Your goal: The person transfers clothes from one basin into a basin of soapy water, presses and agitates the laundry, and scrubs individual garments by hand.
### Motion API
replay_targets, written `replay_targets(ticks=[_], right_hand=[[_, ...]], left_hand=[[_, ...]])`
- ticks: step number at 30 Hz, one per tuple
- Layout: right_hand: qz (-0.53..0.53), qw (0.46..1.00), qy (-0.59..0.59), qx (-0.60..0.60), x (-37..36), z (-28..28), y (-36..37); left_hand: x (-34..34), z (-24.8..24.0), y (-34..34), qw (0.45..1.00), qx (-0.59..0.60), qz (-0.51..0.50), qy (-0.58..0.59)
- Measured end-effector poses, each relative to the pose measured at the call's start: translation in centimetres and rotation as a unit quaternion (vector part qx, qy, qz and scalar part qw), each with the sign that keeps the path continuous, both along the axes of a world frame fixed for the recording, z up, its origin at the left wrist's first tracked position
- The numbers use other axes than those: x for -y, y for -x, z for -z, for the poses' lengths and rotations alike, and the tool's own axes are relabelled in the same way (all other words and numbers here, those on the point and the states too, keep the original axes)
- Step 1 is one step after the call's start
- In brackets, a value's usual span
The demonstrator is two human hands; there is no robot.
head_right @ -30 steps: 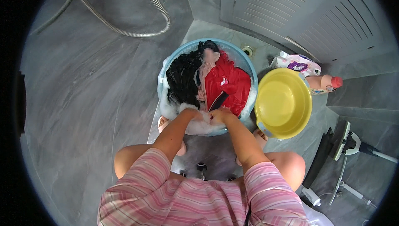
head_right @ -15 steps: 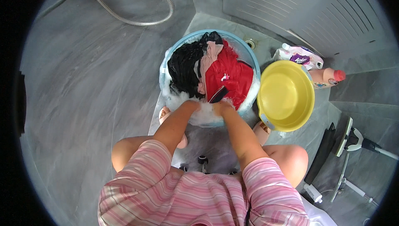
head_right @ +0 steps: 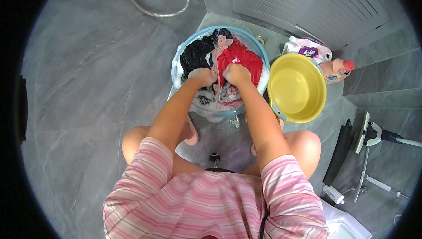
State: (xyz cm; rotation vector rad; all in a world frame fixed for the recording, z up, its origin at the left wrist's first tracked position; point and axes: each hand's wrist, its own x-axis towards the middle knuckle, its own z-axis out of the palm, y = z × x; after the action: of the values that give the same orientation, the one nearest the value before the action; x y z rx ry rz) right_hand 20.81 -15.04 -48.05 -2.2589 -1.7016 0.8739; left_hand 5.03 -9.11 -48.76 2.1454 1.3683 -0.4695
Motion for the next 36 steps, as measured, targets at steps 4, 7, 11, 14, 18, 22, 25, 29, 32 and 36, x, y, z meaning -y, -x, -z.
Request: replay_targets(ticks=[4,7,11,14,18,22,25,29,32,36], right_hand=[[-0.071,0.992,0.054,-0.088,-3.1,8.0,-2.7],[0.086,0.943,0.160,-0.278,-2.3,10.8,-1.3],[0.194,0.860,0.216,-0.420,-2.5,10.6,-1.0],[0.249,0.867,0.205,-0.380,-3.8,11.6,-0.9],[0.223,0.901,0.131,-0.349,-5.7,13.4,-0.3],[0.174,0.913,0.128,-0.346,-6.4,16.9,-2.3],[-0.029,0.994,0.016,-0.102,-6.8,18.2,-2.8],[-0.140,0.985,-0.029,0.098,-6.2,17.4,-2.5],[0.211,0.974,0.058,-0.061,-5.1,8.9,2.0],[0.145,0.986,-0.068,0.038,-5.3,5.0,-0.6]], left_hand=[[-2.2,3.4,-2.6,0.997,0.072,0.001,-0.015],[-3.6,3.9,-2.2,0.991,0.045,-0.018,0.125],[-5.0,4.6,-2.3,0.975,0.042,-0.113,0.188],[-6.3,5.9,-3.3,0.953,0.073,-0.160,0.249],[-7.7,8.7,-3.7,0.926,0.078,-0.252,0.271],[-8.7,8.7,-5.3,0.921,0.072,-0.236,0.302],[-8.3,8.6,-5.9,0.915,0.101,-0.296,0.253],[-6.5,8.1,-6.7,0.962,0.051,-0.246,0.109],[-4.8,7.1,-3.6,0.973,0.015,-0.229,-0.001],[-6.0,3.7,-4.4,0.974,0.077,-0.181,-0.108]])
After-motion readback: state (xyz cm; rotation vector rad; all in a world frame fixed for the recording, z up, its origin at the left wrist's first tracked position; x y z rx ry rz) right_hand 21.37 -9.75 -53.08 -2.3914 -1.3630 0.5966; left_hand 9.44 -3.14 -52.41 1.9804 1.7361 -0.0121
